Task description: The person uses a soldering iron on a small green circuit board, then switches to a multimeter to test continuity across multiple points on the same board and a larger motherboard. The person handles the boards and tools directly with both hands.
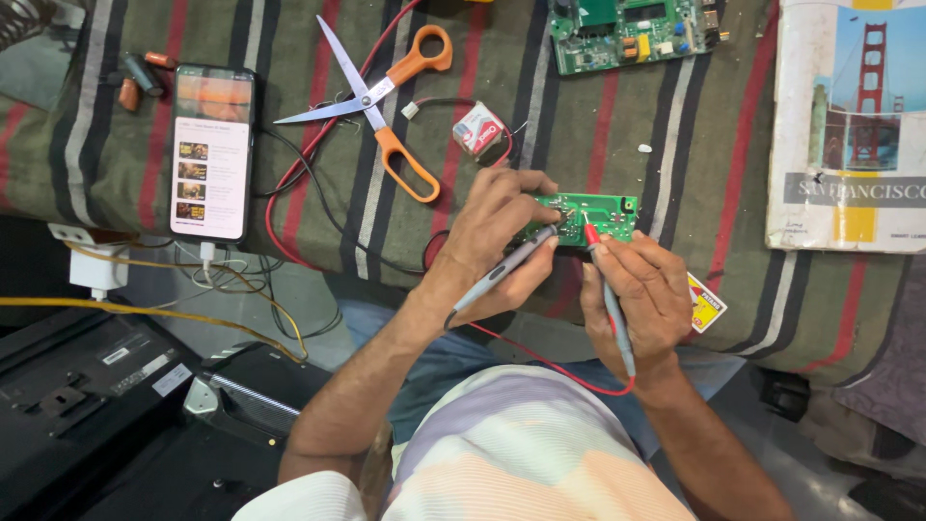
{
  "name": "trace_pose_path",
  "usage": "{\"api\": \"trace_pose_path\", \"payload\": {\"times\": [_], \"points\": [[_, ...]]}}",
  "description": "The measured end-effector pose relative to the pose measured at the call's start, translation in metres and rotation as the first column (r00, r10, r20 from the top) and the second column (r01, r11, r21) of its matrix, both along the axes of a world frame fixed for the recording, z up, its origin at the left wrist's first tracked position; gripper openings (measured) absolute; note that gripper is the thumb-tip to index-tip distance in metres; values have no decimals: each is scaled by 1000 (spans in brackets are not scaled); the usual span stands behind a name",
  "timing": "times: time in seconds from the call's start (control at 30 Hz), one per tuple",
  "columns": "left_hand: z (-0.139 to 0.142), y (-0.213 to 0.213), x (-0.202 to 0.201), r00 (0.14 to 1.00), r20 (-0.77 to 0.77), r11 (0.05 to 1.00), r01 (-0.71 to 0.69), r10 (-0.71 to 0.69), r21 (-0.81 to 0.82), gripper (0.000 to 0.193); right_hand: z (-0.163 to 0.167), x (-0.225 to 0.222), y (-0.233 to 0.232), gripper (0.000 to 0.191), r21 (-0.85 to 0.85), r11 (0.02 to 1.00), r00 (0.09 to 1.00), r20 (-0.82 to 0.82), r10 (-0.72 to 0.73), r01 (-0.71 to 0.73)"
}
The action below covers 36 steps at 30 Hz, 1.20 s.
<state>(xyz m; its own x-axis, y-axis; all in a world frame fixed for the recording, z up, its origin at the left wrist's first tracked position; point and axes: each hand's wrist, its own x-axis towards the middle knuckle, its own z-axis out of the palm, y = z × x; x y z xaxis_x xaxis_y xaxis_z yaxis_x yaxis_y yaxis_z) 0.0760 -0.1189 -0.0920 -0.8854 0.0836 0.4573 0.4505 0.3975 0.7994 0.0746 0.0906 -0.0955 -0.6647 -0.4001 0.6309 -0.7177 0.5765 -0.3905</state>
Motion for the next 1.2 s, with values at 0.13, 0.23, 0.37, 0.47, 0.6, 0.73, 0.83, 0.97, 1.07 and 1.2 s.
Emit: {"api": "trace_pose_path", "payload": {"times": [0.13, 0.23, 0.37, 0.47, 0.6, 0.73, 0.83, 0.97, 1.07, 1.2], "points": [[1, 1, 1, 1000, 14, 1000, -7, 6, 10, 28, -1, -1, 1, 23, -8, 1000, 1000, -4, 7, -7], [2, 4, 0, 1000, 10, 999, -27, 27, 27, 27, -2, -1, 3, 22, -29, 1000, 1000, 10, -10, 11], [3, 6, 0, 999, 23, 999, -32, 31, 32, 27, -3, 0, 7, 20, -39, 999, 999, 23, 36, -35], [5, 6, 0, 999, 33, 999, -26, 25, 29, 28, -4, -3, 7, 22, -27, 999, 999, 10, 42, -42], [5, 6, -2, 1000, 11, 999, -17, 17, 29, 29, -4, -3, 7, 23, -33, 999, 999, 17, 37, -36], [5, 7, -1, 999, 24, 999, -23, 22, 24, 28, -4, -3, 7, 23, -35, 999, 999, 26, 31, -30], [5, 6, -1, 1000, 6, 1000, -19, 19, -3, 29, -5, -3, 6, 23, -38, 999, 999, 29, 27, -26], [4, 9, -3, 999, 5, 999, -33, 33, -32, 29, -7, -6, 8, 22, -24, 1000, 1000, 11, 20, -20], [4, 12, -5, 999, 11, 999, -36, 37, -34, 29, -8, -8, 9, 22, -24, 999, 1000, 2, 20, -20], [5, 13, -5, 1000, 19, 999, -22, 23, -40, 28, -8, -6, 11, 22, -24, 999, 1000, 5, 25, -25]]}}
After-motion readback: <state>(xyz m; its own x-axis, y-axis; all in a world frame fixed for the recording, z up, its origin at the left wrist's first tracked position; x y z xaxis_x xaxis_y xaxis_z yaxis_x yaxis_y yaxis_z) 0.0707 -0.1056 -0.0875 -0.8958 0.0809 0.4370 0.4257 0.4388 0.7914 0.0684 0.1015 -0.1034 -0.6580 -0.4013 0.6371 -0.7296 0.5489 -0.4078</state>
